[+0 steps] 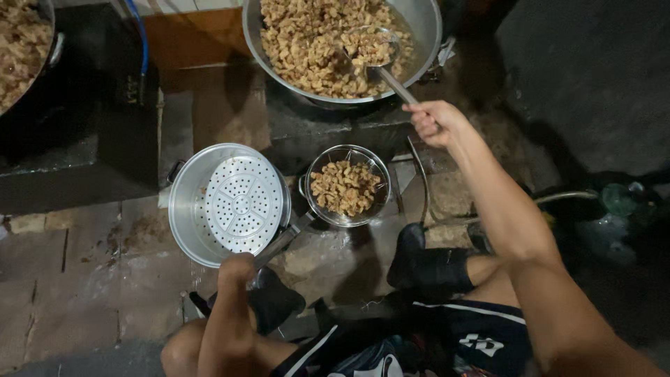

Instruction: The person scoops fried snacks from a large wok using a metal ladle and transfers them into a handheld strainer. They then pour the snacks from the strainer into a plastic-lined container held between their legs and use a small ladle to scoop oil.

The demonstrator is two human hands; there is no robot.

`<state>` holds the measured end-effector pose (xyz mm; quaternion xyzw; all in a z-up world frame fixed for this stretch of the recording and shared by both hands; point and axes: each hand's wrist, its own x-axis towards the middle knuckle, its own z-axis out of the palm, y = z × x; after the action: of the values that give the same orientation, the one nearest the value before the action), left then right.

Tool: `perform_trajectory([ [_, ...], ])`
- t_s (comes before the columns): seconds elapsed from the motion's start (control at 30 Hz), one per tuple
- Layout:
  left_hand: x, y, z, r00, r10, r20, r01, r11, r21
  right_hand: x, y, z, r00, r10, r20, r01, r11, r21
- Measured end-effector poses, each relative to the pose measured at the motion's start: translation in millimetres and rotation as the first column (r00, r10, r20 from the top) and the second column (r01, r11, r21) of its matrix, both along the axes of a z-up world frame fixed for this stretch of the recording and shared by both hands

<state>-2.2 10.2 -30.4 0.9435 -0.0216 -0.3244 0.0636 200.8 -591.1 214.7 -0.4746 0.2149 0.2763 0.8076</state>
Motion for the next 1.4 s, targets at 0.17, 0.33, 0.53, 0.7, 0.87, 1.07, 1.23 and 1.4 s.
perform_trajectory([
  [0.17, -8.1, 4.4, -4.9, 0.995, -0.059, 0.083, 0.059, 0.998, -0.002, -86.3, 3.6, 59.0, 0.997, 0.025, 0.069, -0.029, 0.998, 0.059],
  [0.33, -10.8, 4.7, -1.3, 0.975, -0.081, 0.206, 0.088, 0.996, -0.023, -159.9, 8.4, 105.4, 0.99, 0.025, 0.135, -0.038, 0.995, 0.097],
  [0.53, -11.2, 0.7, 8.6, 0.999, 0.008, 0.051, -0.009, 1.0, 0.028, -238.7, 16.7, 102.5, 0.994, 0.025, 0.106, -0.05, 0.97, 0.24],
  [0.7, -8.1, -0.3, 17.3, 0.999, 0.002, -0.042, 0.001, 0.997, 0.083, -281.0, 27.7, 58.9, 0.988, 0.075, 0.138, -0.113, 0.949, 0.293],
  [0.87, -8.4, 0.7, 10.1, 0.999, -0.042, 0.002, 0.042, 0.996, 0.074, -302.8, 44.6, -9.8, 0.998, -0.024, -0.055, 0.021, 0.998, -0.065],
  [1.07, -15.4, 6.6, -1.5, 0.99, -0.109, 0.088, 0.105, 0.993, 0.048, -317.5, 61.8, -71.4, 0.984, -0.088, -0.152, 0.05, 0.969, -0.241],
  [1.23, -10.6, 5.6, -4.2, 0.997, -0.068, -0.044, 0.071, 0.995, 0.073, -323.4, 69.9, -88.7, 0.996, -0.049, -0.072, 0.008, 0.877, -0.481],
  [1.4, -10.3, 3.7, -0.8, 0.998, -0.06, -0.021, 0.062, 0.995, 0.074, -318.6, 86.5, -84.3, 1.0, -0.027, -0.014, 0.013, 0.79, -0.614],
])
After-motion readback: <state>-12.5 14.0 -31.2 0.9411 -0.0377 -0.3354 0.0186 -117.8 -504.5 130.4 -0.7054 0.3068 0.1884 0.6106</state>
